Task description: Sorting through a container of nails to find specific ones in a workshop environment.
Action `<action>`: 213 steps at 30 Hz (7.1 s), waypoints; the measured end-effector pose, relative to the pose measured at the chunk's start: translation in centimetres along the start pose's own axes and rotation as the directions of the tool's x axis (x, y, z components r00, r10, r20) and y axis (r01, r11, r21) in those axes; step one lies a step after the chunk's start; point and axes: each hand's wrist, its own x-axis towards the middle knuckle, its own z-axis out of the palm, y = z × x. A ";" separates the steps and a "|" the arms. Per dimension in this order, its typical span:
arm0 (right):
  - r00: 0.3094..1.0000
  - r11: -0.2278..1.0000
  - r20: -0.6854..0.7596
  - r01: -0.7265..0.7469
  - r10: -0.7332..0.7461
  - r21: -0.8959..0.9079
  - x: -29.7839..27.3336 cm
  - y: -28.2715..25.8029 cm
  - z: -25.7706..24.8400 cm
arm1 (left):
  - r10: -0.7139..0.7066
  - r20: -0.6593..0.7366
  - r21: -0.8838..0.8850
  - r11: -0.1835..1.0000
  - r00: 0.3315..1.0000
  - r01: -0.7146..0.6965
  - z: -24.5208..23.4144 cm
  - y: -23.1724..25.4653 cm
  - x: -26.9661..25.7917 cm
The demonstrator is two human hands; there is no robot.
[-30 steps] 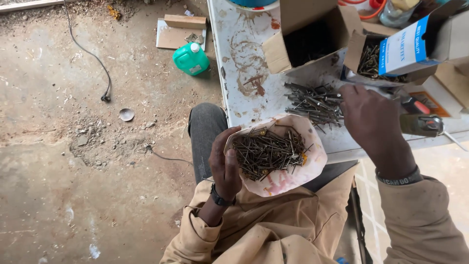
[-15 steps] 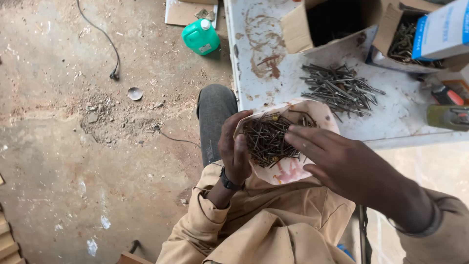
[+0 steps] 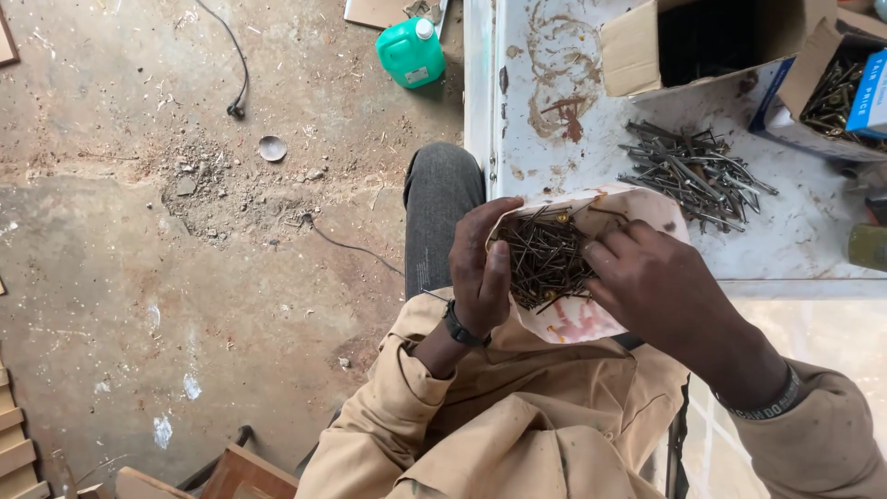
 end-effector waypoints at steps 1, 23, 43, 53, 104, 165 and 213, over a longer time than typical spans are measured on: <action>1.000 1.000 -0.001 -0.001 0.001 -0.001 0.1 -0.1 -0.3 | 0.001 0.001 -0.001 1.000 1.000 -0.001 0.0 0.0 0.0; 0.947 0.870 -0.273 -0.011 0.167 0.494 1.2 -0.2 -1.5 | 0.014 0.013 0.011 1.000 1.000 -0.014 -0.2 0.2 0.2; 0.905 0.873 -0.307 -0.124 0.295 0.472 2.3 -1.6 -3.2 | 0.087 0.006 -0.072 0.994 0.996 -0.086 0.0 -1.2 0.2; 0.910 0.808 -0.295 -0.069 0.291 0.585 1.6 -1.3 -4.2 | 0.084 0.008 -0.068 0.994 0.996 -0.083 0.1 -1.1 0.2; 0.890 0.892 0.190 -0.439 0.415 0.107 -1.7 10.4 2.6 | 0.018 0.003 0.049 0.999 1.000 -0.018 -0.3 1.6 1.0; 0.895 0.977 -0.415 -0.206 0.165 -0.056 -1.3 15.5 8.1 | -0.001 -0.020 0.034 0.999 1.000 0.001 0.1 1.5 0.7; 0.999 0.990 -0.032 -0.039 0.034 -0.136 -0.9 1.0 -0.5 | 0.154 0.072 -0.015 0.988 0.986 -0.153 1.0 0.4 1.1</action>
